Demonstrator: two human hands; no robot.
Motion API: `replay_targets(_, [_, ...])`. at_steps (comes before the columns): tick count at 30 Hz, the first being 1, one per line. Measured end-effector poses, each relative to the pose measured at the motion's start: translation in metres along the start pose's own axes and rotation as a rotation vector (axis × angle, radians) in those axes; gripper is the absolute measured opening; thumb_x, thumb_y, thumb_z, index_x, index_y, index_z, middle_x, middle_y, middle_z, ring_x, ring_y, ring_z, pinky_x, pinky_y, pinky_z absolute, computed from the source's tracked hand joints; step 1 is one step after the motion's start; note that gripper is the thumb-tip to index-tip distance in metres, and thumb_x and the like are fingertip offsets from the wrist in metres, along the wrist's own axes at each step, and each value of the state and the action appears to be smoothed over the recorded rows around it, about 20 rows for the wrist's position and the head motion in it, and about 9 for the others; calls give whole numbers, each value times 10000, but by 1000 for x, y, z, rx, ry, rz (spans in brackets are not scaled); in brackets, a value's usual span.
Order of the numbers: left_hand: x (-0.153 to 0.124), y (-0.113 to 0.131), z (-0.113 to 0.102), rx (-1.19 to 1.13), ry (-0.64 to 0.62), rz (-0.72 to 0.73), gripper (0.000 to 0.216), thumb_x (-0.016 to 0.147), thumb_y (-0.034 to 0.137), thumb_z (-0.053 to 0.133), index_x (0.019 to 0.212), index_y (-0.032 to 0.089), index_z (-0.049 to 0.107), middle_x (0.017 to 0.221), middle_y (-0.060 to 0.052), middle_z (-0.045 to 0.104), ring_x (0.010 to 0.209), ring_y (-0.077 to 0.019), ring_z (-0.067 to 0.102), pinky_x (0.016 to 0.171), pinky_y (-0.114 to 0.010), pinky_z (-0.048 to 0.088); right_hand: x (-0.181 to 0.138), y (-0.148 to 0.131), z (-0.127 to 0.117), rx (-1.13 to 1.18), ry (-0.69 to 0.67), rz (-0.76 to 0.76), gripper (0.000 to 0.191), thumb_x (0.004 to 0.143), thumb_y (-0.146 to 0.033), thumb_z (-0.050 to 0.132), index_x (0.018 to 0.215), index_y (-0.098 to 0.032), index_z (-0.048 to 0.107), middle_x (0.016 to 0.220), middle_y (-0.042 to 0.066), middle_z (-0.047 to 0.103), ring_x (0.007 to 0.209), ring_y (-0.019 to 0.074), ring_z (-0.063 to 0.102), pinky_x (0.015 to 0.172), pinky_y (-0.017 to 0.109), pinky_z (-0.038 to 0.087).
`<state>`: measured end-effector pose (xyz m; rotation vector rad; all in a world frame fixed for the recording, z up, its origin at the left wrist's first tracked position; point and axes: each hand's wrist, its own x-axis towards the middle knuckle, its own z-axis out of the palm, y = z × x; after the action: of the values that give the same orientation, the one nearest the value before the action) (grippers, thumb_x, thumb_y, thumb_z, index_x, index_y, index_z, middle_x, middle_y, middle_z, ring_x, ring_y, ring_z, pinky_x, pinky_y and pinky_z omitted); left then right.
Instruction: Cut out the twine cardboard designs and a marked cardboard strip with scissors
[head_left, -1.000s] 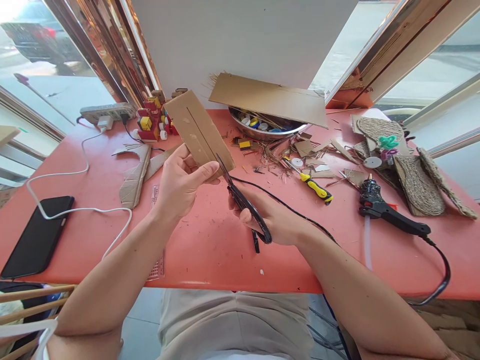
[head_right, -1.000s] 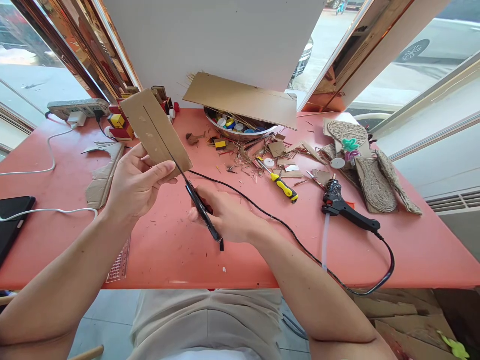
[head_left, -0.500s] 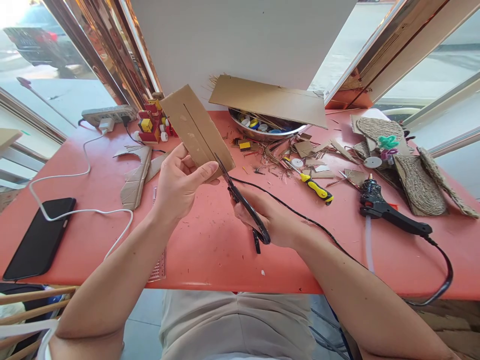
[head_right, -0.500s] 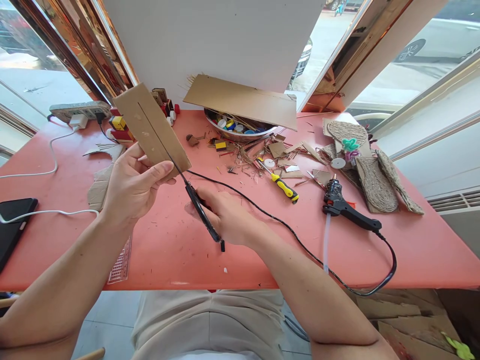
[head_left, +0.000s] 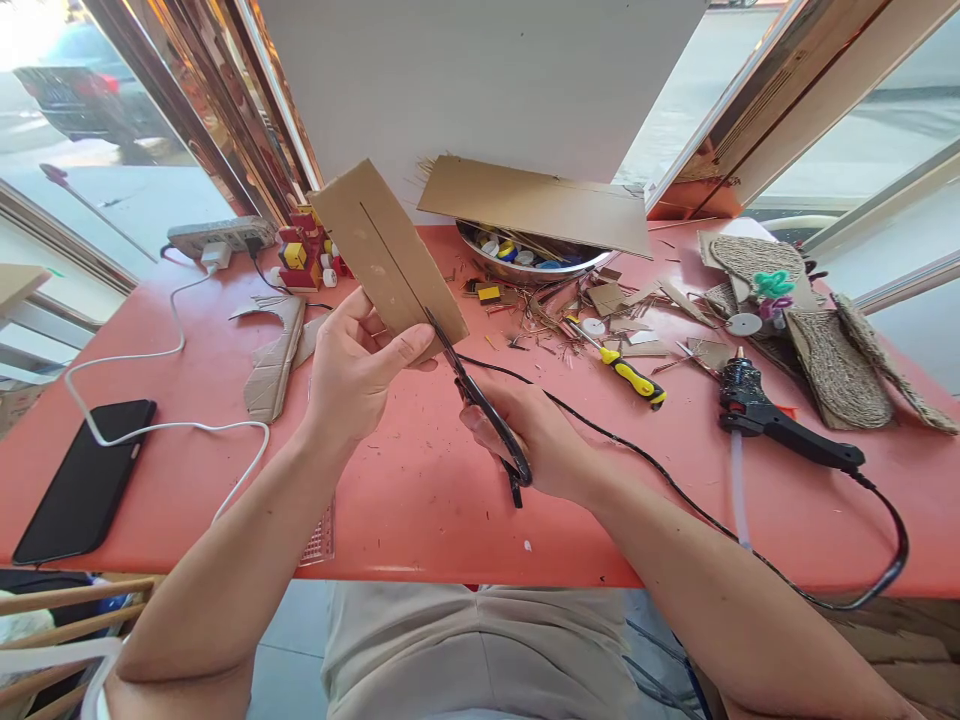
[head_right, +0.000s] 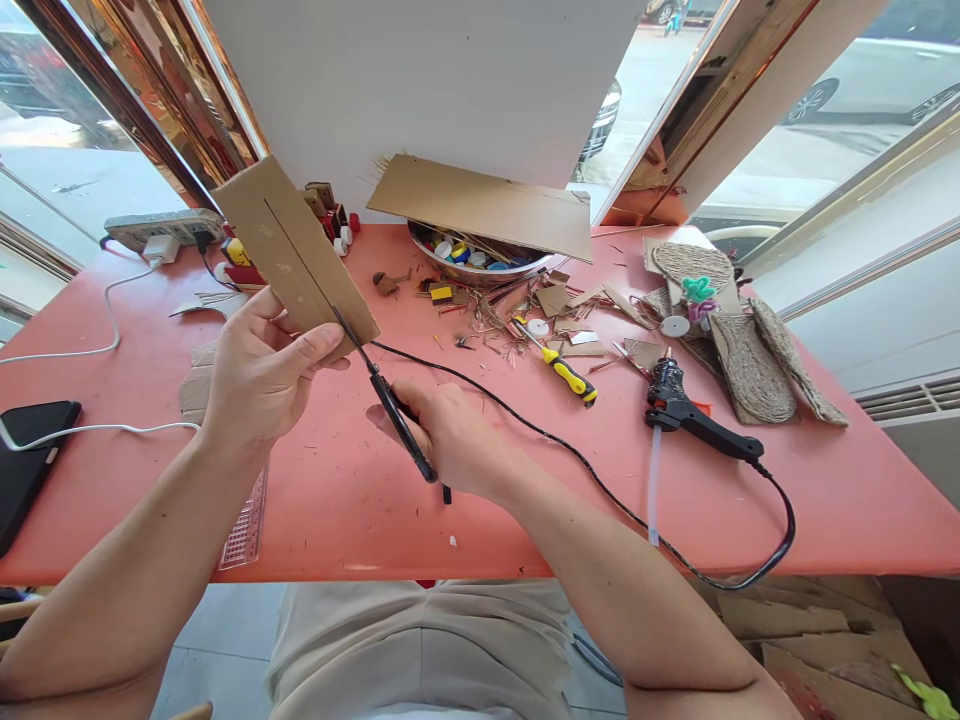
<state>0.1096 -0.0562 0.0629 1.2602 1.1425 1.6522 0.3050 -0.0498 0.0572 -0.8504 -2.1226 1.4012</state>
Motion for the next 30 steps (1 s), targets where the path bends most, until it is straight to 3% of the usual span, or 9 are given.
replay_targets(5, [0, 0, 1, -5, -34, -3, 378, 666, 391, 966, 910, 216, 736, 810, -16, 814, 702, -204, 785, 507, -248, 619, 2, 4, 1, 73, 0, -16, 567, 948, -794, 490, 763, -264, 406, 682, -40, 393, 648, 144, 361, 589, 288, 266])
replay_targets(12, [-4, 2, 5, -22, -91, -32, 488, 645, 539, 994, 863, 206, 711, 765, -19, 800, 644, -191, 768, 481, -241, 603, 4, 1, 0, 68, 20, -9, 730, 848, -988, 437, 750, -264, 425, 679, -31, 417, 659, 152, 380, 593, 295, 274])
replay_targets(18, [-3, 4, 4, -36, -93, -31, 499, 631, 523, 1011, 857, 210, 695, 755, -9, 791, 639, -187, 763, 483, -247, 610, 3, -2, -3, 19, 21, -5, 665, 899, -904, 462, 730, -263, 405, 660, -39, 390, 659, 146, 371, 605, 292, 267])
replay_targets(25, [-3, 3, 5, -75, -101, -25, 509, 627, 534, 1014, 817, 208, 673, 705, 5, 764, 607, -174, 744, 473, -242, 602, 3, 1, -5, -48, 40, 10, 495, 940, -676, 494, 694, -260, 388, 648, -36, 406, 634, 137, 370, 594, 297, 263])
replay_targets(30, [-2, 3, 4, -47, -101, -27, 503, 626, 527, 1013, 784, 211, 656, 704, 1, 768, 602, -174, 741, 475, -244, 600, 8, 19, -3, -42, 44, -23, 581, 929, -774, 478, 683, -257, 375, 631, -48, 358, 598, 122, 328, 562, 288, 238])
